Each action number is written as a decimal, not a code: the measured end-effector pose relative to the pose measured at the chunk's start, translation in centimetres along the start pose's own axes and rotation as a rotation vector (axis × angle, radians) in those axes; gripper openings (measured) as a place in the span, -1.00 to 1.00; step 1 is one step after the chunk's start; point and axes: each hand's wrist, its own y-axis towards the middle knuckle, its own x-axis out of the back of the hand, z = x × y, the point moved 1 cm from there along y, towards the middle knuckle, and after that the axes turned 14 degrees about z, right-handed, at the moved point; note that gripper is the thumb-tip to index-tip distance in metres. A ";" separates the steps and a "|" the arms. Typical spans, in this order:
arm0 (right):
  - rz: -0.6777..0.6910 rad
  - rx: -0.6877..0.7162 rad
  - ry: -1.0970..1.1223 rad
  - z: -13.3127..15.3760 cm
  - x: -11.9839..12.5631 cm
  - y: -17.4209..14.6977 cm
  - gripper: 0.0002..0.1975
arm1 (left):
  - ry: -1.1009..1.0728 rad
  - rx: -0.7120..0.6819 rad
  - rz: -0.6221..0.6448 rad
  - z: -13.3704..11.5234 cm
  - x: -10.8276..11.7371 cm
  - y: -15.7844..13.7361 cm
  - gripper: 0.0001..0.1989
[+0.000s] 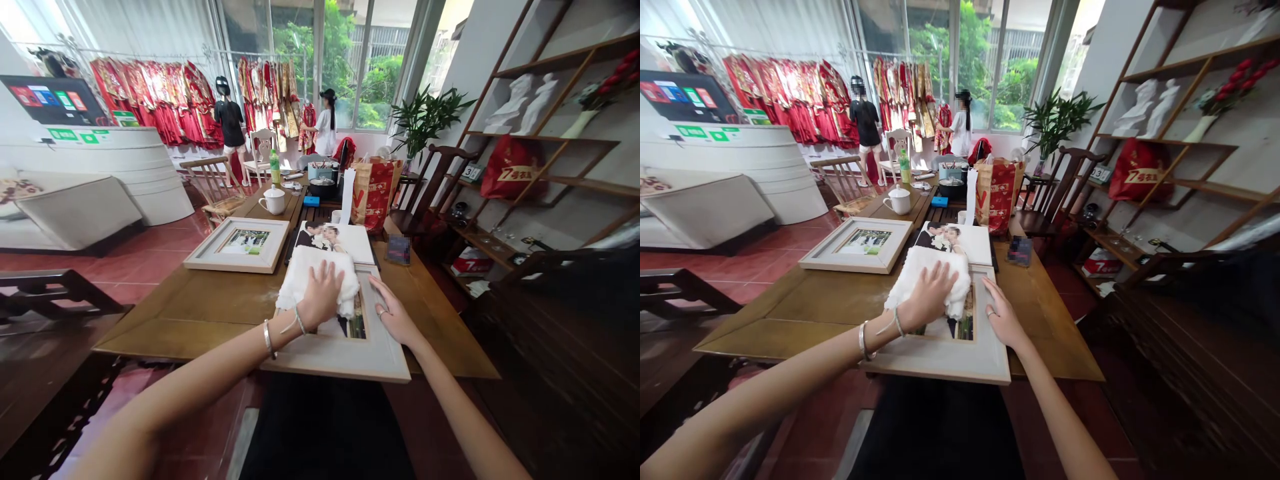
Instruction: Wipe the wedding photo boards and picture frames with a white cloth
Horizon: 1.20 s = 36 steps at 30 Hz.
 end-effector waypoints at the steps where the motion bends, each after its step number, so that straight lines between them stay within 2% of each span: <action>1: 0.001 0.003 0.000 0.0 0.0 0.0 -0.30 | -0.003 -0.003 0.007 -0.1 0.1 -0.4 -0.36; 5: -0.002 0.003 -0.003 0.0 0.0 -0.1 -0.32 | -0.010 -0.059 0.098 -1.4 0.0 -4.9 -0.45; 9: -0.005 -0.026 -0.002 0.1 0.0 -0.1 -0.34 | -0.008 -0.123 0.218 -2.9 -0.7 -11.1 -0.39; 11: 0.002 -0.047 0.000 0.2 0.0 0.0 -0.34 | -0.032 -0.127 0.257 -3.2 -1.0 -12.8 -0.36; 13: 0.009 -0.063 -0.003 0.3 0.0 0.0 -0.34 | -0.045 -0.129 0.280 -3.0 -1.2 -12.9 -0.34; 15: 0.012 -0.071 -0.008 0.4 0.0 0.0 -0.35 | -0.034 -0.127 0.272 -2.2 -1.5 -11.3 -0.32; 17: 0.009 -0.061 -0.008 0.4 0.0 0.0 -0.34 | -0.033 -0.090 0.196 -0.9 -1.8 -8.6 -0.28; 21: -0.002 -0.017 0.006 0.2 0.0 -0.1 -0.32 | -0.081 0.030 -0.063 2.0 -2.3 -2.9 -0.21; 25: -0.004 -0.028 0.011 0.2 0.0 -0.1 -0.32 | -0.091 0.065 -0.114 3.7 -2.1 -0.2 -0.21; 28: -0.004 -0.020 0.024 0.2 0.0 -0.1 -0.32 | -0.084 0.043 -0.072 3.8 -1.7 -1.2 -0.28; 31: -0.008 -0.026 0.026 0.2 0.0 0.0 -0.32 | -0.070 -0.011 0.017 2.6 -1.4 -4.5 -0.35; 36: 0.002 -0.042 0.015 0.3 0.0 0.0 -0.33 | -0.058 -0.093 0.344 -0.2 -1.4 -11.8 -0.23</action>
